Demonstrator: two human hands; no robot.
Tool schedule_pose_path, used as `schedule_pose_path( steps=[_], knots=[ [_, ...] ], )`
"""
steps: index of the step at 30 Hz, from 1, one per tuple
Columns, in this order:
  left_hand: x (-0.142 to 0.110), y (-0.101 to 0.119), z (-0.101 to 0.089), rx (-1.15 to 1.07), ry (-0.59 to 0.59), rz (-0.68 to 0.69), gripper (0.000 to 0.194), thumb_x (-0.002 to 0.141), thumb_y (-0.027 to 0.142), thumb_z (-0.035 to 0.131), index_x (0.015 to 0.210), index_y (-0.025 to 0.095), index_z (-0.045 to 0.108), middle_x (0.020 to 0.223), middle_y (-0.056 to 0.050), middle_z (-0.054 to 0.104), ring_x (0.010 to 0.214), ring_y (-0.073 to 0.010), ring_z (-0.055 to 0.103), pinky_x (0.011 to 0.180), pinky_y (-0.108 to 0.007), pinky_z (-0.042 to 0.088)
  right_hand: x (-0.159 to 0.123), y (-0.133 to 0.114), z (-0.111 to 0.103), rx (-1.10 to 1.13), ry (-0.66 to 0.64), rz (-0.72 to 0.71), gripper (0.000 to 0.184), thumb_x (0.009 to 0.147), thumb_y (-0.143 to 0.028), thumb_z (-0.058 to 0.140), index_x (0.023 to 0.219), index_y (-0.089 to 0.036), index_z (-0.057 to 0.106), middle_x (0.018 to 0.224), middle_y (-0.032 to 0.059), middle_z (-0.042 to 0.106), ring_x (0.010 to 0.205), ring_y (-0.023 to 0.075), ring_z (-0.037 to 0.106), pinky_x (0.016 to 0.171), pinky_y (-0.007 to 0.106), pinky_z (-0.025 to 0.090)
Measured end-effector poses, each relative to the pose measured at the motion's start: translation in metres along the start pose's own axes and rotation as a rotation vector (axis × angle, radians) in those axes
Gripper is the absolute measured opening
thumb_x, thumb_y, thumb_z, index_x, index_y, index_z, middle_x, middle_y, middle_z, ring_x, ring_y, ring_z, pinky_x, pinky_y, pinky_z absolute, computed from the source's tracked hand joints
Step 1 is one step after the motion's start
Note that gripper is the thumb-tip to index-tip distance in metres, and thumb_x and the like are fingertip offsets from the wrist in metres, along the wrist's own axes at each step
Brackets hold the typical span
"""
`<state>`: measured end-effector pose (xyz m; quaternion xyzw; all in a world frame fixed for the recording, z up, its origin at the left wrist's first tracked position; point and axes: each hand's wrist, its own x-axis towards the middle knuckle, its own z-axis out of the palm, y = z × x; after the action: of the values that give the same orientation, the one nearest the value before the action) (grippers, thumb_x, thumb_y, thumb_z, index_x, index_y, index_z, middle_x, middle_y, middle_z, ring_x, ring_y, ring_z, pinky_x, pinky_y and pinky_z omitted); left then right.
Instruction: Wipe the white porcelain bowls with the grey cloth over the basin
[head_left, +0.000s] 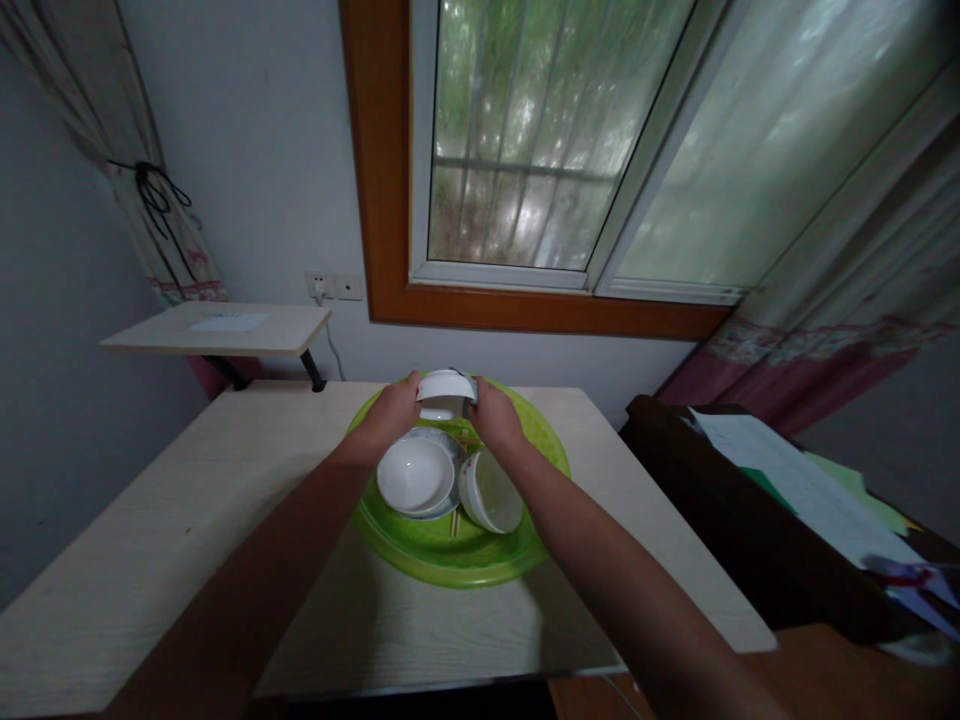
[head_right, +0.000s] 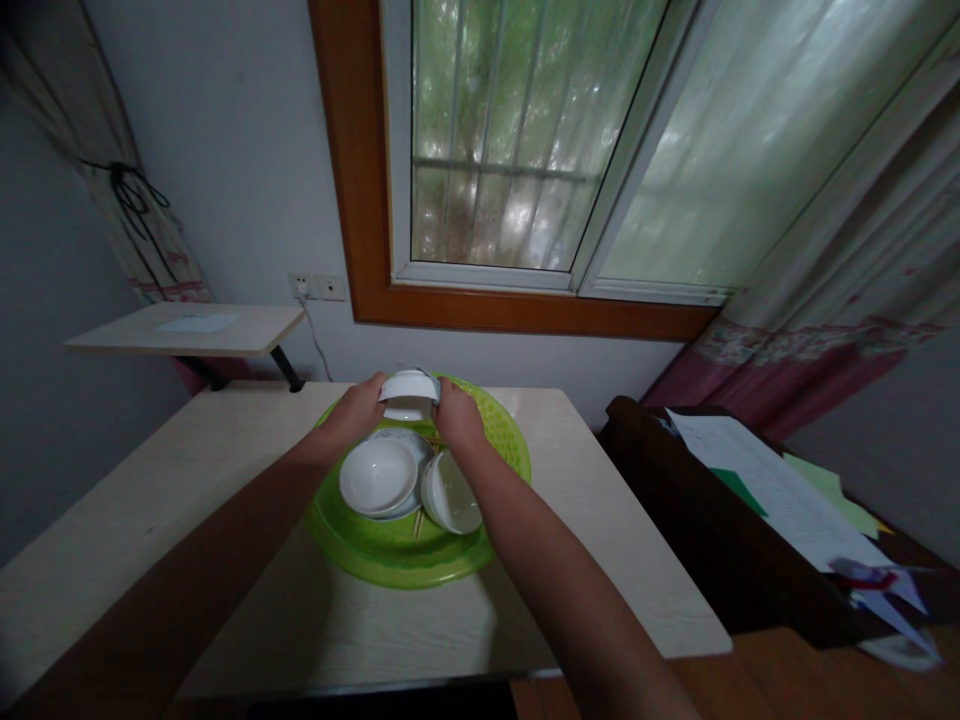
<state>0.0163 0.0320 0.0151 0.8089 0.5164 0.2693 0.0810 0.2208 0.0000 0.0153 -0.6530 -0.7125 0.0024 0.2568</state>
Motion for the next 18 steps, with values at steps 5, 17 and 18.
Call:
schedule_pose_path(
  steps=[5, 17, 18],
  knots=[
    [-0.003, 0.01, -0.004, 0.098, -0.028, -0.003, 0.031, 0.089, 0.01, 0.046, 0.116, 0.016, 0.06, 0.104, -0.021, 0.074, 0.093, -0.03, 0.072, 0.083, -0.039, 0.05, -0.002, -0.006, -0.002, -0.067, -0.017, -0.019, 0.043, 0.09, -0.009, 0.054, 0.132, -0.015, 0.059, 0.111, 0.0192, 0.074, 0.094, 0.0296, 0.073, 0.086, 0.037, 0.052],
    [0.002, 0.005, 0.002, -0.038, -0.038, -0.107, 0.034, 0.099, 0.027, 0.045, 0.126, 0.016, 0.062, 0.119, -0.015, 0.073, 0.109, -0.0235, 0.069, 0.094, -0.031, 0.049, 0.01, 0.009, 0.013, 0.205, -0.04, 0.18, 0.025, 0.096, -0.018, 0.053, 0.112, -0.015, 0.071, 0.109, 0.0096, 0.077, 0.103, 0.0217, 0.071, 0.085, 0.026, 0.051],
    [0.002, 0.004, 0.003, -0.063, -0.041, -0.108, 0.034, 0.099, 0.025, 0.044, 0.126, 0.016, 0.062, 0.12, -0.014, 0.073, 0.11, -0.0227, 0.068, 0.094, -0.031, 0.049, 0.01, 0.008, 0.013, 0.196, -0.053, 0.18, 0.024, 0.096, -0.018, 0.054, 0.112, -0.015, 0.071, 0.11, 0.0097, 0.077, 0.104, 0.0217, 0.071, 0.085, 0.026, 0.051]
  ],
)
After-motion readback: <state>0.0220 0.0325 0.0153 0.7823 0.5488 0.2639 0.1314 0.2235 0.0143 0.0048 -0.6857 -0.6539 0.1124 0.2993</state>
